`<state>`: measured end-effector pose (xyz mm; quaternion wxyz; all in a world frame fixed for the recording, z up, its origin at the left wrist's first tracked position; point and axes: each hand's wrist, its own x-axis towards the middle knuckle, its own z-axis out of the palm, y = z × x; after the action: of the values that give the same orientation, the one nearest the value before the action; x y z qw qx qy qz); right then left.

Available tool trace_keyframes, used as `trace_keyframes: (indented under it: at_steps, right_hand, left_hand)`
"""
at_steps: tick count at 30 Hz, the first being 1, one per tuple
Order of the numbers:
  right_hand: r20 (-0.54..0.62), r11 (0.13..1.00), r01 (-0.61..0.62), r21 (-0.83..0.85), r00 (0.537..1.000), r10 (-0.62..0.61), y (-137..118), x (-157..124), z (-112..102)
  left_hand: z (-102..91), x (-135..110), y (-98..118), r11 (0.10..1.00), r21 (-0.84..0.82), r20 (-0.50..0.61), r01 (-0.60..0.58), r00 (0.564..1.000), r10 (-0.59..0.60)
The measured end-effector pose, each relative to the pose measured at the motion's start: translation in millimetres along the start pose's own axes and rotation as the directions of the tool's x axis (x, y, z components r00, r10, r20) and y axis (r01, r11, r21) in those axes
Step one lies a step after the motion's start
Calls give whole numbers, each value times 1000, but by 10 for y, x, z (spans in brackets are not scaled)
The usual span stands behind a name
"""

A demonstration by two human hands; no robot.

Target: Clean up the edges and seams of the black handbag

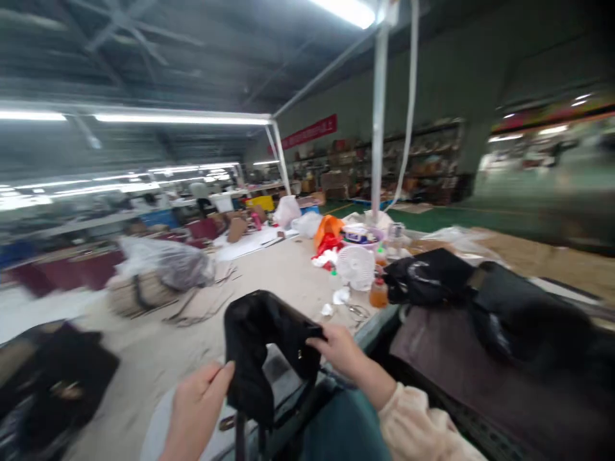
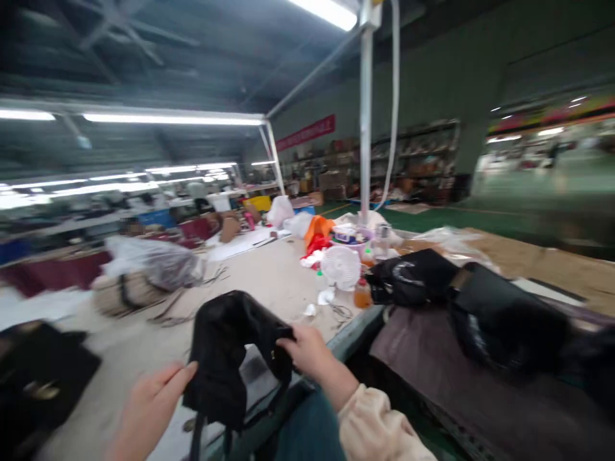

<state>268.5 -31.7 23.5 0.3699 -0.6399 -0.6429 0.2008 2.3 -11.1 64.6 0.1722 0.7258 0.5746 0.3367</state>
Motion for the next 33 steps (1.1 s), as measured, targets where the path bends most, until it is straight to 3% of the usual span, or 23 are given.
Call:
trace_keyframes:
  at_steps: [3,6,9,12,14,17,20,23,28,33]
  right_hand:
    - [115,991,105,83,987,-114,74,337,106]
    - [211,974,168,151,957,-198,112,526,227]
    - [236,967,189,170,945,-226,116,575,314]
    - [231,968,191,162,947,-225,94,561,370]
    - [226,969,188,162,948,-222,73,543,384]
    - [189,953,206,224,950,-250,44,524,367]
    - [130,928,241,284,949,-286,26,525,328]
    - [111,927,260,270,948,-298,24,540,315]
    - [103,944,221,245,962,-252,38,560,366]
    - [48,966,191,175,978,-202,2,565,410]
  left_hand:
    - [-79,-198,-53,996,41,56,76,995,-79]
    - [-37,-337,-8,993,112,236,25,970,-51]
    - [-156,-326,68,978,163,297,-131,952,78]
    - [-344,-78,161,927,157,207,-339,930,305]
    - [-373,183,217,871,127,184,-475,874,450]
    - [-216,577,262,761,69,300,-645,741,601]
    - [34,861,251,691,75,396,-719,658,641]
    - [209,1022,193,655,81,444,-751,615,651]
    - [329,1118,60,672,36,508,-739,593,625]
    - [383,1123,40,736,36,479,-676,658,581]
